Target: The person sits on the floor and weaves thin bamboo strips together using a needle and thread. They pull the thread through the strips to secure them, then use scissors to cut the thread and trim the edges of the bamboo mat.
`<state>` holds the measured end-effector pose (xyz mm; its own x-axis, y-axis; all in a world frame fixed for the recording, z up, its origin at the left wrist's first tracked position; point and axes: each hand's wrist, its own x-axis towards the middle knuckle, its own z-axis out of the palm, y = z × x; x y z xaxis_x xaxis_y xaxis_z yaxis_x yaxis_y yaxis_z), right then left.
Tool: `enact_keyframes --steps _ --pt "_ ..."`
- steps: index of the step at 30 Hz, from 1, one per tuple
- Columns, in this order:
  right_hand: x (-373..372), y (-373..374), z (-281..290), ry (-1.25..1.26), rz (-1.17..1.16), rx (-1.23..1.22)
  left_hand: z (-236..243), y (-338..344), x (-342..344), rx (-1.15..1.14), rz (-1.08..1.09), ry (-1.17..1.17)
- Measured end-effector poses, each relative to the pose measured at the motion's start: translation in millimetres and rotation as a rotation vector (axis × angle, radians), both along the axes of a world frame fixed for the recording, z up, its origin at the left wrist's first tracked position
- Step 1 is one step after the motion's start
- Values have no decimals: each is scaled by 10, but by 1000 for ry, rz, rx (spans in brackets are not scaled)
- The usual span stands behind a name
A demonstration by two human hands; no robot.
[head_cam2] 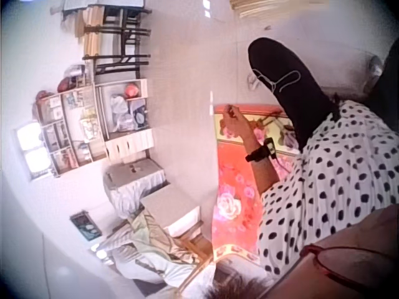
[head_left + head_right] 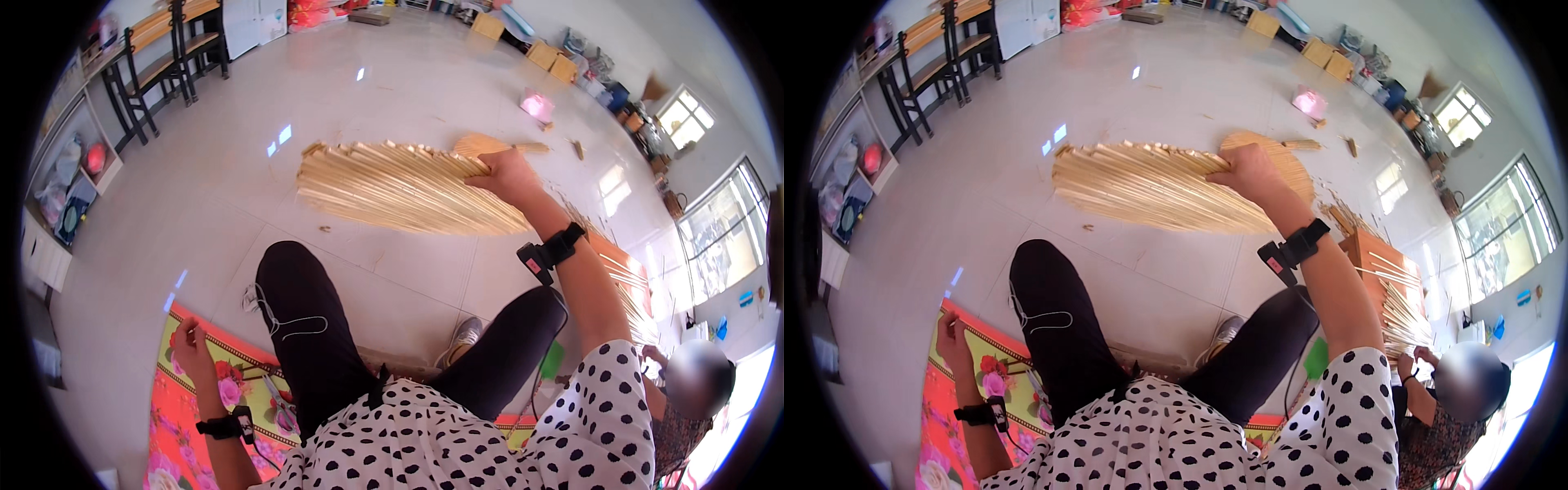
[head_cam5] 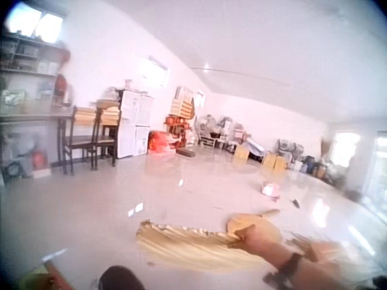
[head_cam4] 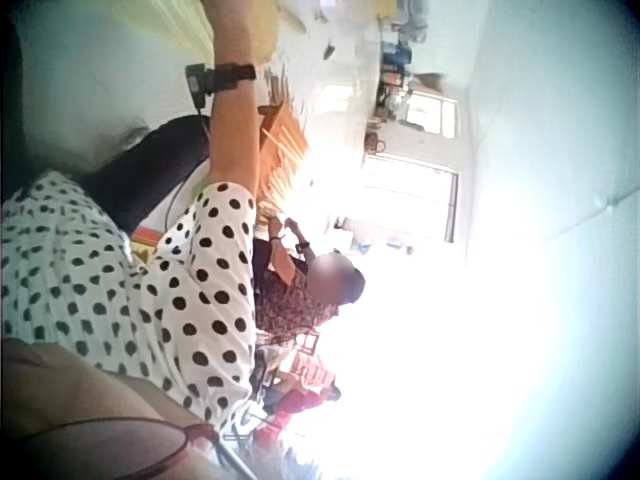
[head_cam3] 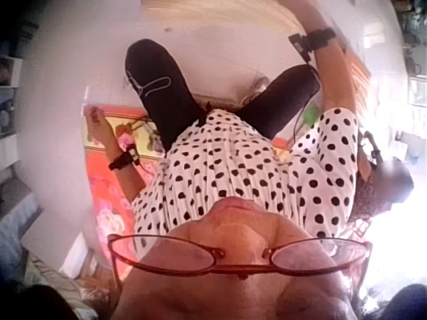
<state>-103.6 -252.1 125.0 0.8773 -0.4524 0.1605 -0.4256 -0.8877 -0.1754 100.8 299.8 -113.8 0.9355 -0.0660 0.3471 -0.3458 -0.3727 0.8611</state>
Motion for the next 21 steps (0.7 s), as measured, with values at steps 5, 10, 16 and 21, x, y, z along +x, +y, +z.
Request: enact_keyframes --steps 5,10,16,21 --pt "228 127 -54 -221 6 214 396 -337 -342 60 -81 -103" --pt "228 202 46 -228 -55 241 659 -540 -577 -14 -146 -74" --pt "102 514 -29 -292 -201 303 1004 -1036 -623 -121 -317 -169" --pt "-133 494 -508 -439 -339 520 1175 -1430 -615 -142 -457 -221"
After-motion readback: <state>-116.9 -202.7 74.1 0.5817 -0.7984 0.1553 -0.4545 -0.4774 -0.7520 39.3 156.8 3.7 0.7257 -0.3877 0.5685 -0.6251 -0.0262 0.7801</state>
